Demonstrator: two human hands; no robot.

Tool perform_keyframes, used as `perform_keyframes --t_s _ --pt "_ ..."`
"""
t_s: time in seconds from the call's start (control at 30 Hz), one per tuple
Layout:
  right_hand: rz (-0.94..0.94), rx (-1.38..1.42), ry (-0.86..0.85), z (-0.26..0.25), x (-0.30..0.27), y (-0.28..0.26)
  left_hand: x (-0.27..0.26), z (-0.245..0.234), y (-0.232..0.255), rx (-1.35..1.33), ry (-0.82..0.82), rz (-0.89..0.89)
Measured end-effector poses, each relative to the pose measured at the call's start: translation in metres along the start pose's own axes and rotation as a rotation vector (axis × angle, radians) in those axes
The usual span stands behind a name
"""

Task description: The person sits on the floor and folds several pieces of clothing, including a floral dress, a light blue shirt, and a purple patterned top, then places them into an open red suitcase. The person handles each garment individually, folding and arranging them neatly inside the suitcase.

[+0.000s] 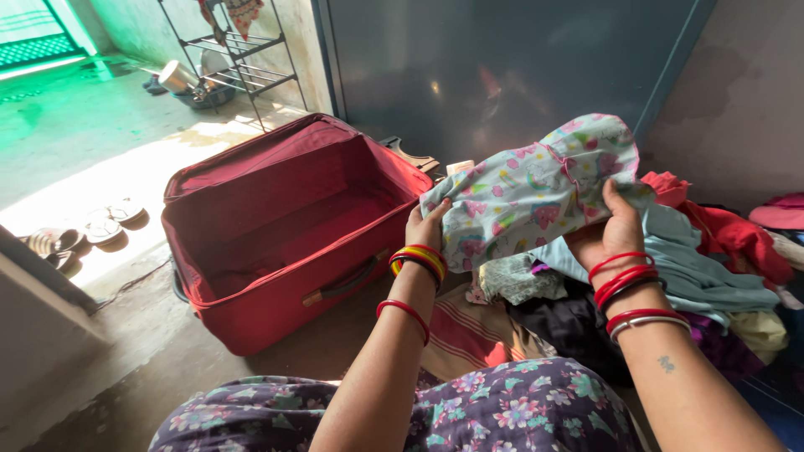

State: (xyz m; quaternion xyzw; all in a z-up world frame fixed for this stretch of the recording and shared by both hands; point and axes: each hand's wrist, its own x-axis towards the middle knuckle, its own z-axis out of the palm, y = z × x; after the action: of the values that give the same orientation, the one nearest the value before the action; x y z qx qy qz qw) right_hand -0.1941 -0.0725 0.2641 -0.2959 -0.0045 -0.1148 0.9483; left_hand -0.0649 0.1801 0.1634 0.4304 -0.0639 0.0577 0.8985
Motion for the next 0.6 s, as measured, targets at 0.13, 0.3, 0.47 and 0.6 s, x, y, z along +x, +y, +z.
perform_keyframes --t_s 0.13,0.3,0.47,0.6 --pt "0.062 -0.055 -0.040 -0.016 0.024 0.008 0.018 -0.016 -0.005 0.306 0.150 0.111" --pt "0.084 -0.030 0.060 -0.035 0.042 0.018 0.000 -0.020 0.026 -0.257 -0.073 -0.338" --pt "0.094 -0.070 0.079 -0.026 0.051 0.031 -0.040 -0.001 0.080 -0.500 -0.065 -0.390" --pt "0.081 -0.083 0.084 -0.017 0.059 0.043 -0.054 0.006 0.099 -0.535 -0.095 -0.325"
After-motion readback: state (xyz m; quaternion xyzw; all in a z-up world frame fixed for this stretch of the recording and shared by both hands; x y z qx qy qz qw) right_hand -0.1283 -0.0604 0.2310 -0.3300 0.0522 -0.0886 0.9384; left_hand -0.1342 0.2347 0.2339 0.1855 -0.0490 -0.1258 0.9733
